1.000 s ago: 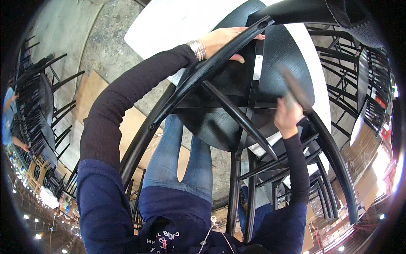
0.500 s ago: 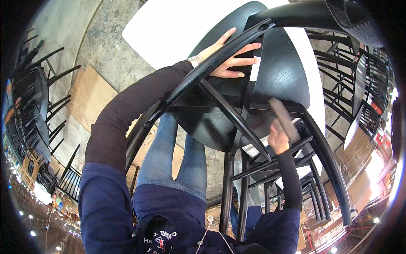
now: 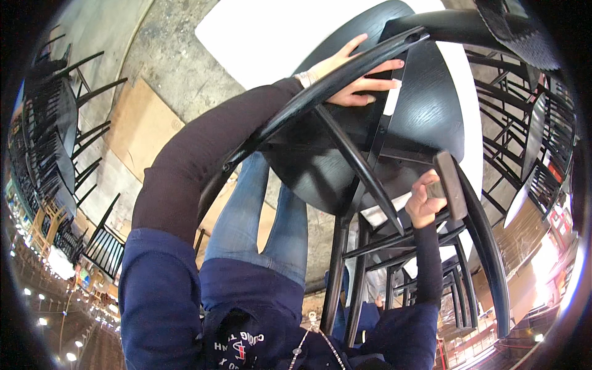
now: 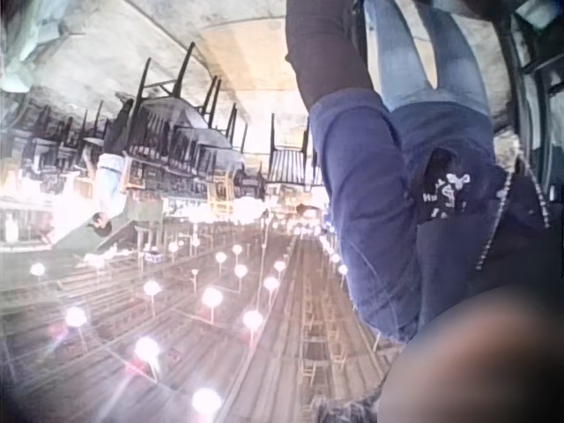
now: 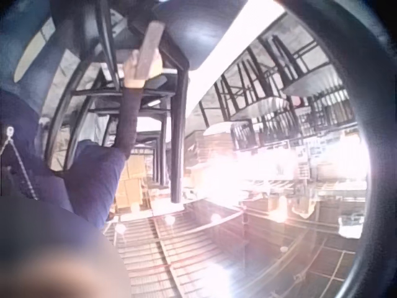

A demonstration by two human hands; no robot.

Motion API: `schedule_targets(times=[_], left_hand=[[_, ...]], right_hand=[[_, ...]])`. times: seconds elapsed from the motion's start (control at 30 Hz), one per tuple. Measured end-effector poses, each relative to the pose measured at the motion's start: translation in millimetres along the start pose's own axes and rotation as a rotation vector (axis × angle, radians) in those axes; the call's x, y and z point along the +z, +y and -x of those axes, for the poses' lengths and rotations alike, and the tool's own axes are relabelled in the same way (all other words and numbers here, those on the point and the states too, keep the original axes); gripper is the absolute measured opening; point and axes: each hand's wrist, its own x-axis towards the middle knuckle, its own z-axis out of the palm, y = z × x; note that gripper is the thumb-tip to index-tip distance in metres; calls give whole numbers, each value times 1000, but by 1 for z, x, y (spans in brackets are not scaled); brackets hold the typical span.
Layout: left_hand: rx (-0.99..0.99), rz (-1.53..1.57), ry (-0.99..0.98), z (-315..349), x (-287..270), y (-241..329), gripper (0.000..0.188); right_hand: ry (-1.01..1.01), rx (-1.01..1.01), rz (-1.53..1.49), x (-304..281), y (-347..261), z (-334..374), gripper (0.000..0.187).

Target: The person picks up black chairs, places them upside down on a white bench, and applies white labels to the underside using a small tool. The person repeats this process for multiple chairs in a workshop setting.

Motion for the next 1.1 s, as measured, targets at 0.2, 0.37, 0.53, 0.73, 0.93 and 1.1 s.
schedule_targets(times=[0.2,0.37,0.53,0.73,0.93,1.1], left_hand=[[-46,-6,-34,0,0,2,62],[-150,108,129,3,0,-3,80],[-261,96,380,2,5,-7,80],[-869,414,669,15,-59,-3,46],[-499,864,173,44,-187,92,47],[-1012,1337,297,33,-225,81,24]], right_hand=[[-313,344,429,-4,-11,-6,25],[6,201,197,-7,-10,-26,25],[-346,272,412,14,6,-44,24],[-124,324,462,-32,-47,-52,20],[111,591,-89,11,-164,-95,31],[-64,517,-192,81,-253,-112,45]])
